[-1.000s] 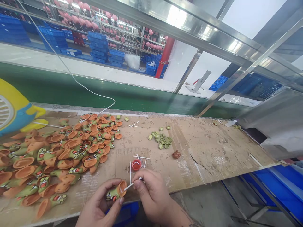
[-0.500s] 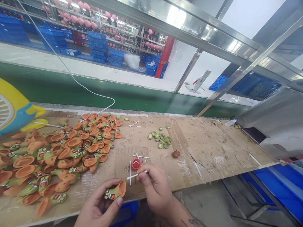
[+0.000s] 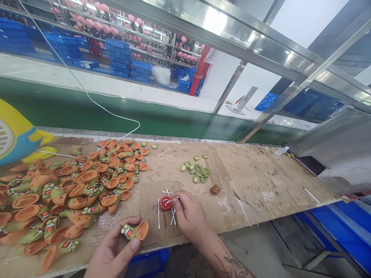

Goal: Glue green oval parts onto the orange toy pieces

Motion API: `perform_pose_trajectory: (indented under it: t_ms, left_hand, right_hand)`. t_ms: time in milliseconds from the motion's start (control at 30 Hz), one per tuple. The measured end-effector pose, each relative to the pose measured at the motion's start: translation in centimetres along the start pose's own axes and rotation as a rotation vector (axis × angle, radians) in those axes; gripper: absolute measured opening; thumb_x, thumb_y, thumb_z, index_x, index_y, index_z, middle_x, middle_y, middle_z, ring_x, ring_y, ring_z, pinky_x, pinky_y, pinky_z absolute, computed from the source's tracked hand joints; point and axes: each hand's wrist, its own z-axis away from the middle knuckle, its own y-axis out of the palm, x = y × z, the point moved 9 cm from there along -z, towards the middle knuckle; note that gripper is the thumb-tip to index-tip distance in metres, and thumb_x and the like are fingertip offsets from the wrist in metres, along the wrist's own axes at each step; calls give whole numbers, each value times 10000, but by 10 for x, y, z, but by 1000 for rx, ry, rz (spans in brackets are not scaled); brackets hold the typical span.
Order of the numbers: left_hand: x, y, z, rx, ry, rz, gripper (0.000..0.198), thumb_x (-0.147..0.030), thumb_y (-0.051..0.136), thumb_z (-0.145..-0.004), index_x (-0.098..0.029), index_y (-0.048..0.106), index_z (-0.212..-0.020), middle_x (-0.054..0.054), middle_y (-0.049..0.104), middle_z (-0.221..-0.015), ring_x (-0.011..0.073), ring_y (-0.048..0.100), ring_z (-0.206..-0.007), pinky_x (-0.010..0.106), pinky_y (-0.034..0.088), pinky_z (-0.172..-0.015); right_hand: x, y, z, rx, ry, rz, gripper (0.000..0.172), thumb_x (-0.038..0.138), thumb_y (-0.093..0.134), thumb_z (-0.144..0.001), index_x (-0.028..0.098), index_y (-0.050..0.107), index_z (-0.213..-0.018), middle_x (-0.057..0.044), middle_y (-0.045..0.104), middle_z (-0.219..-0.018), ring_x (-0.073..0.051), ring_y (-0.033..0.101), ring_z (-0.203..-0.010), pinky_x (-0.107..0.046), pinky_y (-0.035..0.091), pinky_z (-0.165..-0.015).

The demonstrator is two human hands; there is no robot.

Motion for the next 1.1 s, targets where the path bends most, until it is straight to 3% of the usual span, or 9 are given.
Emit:
perform_pose_trajectory:
  t_ms: [167,433,600,800,900,1033,1100]
  left_hand:
    - [8,5,0,37,-88,100,654,-472,961,-589,-241,710,-1146,18,725,-869,187,611,-805,232,473,-670]
    - [22,4,-9,205,-142,66,651,-463,903,-697,-248,704,-1278,54,718,-896,183,580,-740,268,529,-677]
    - [22,3,-4,154,-134,109,603,-465,863,-753,-254,704,-1296,36,698,-870,176,574,-764,236,505,-663]
    - [26,9,-3,197,-179,176,543,-448,843,-787,-226,731,-1270,55,700,-878,173,576,-739,264,520,-656]
    - [26,6,-4,167,-214,205,520,-438,845,-788,-215,744,-1247,52,696,-855,160,575,-703,256,516,-637]
    - [20,5,-4,167,-217,187,541,-447,893,-723,-227,769,-1201,59,719,-862,176,594,-704,270,540,-627]
    - [19,3,-5,144,-215,194,537,-447,918,-682,-237,786,-1159,50,727,-848,176,601,-698,258,549,-617]
  right_hand:
    - [17,-14,7,-51,31,-148,202,268,466,-1061,214,631,-958,-9,671,-831,-155,628,-781,-260,453,-714]
    - [47,0,16,117,-10,-258,182,266,503,-1040,227,634,-920,15,684,-827,-134,633,-783,-243,456,-752]
    - [48,7,12,143,-45,-246,178,228,476,-1036,225,606,-913,15,661,-833,-135,605,-780,-245,430,-748]
    - [52,7,14,139,-90,-270,191,252,464,-1043,227,604,-914,17,653,-821,-131,601,-763,-240,435,-736]
    - [46,0,13,99,-74,-279,186,273,483,-1044,231,625,-931,20,669,-823,-129,625,-772,-233,458,-742]
    - [21,-12,4,-34,1,-189,174,250,496,-1046,210,644,-966,-8,689,-866,-147,636,-818,-250,455,-754]
    - [11,-10,-1,-36,8,-110,189,228,494,-1035,196,656,-944,-27,687,-878,-164,632,-835,-269,450,-764]
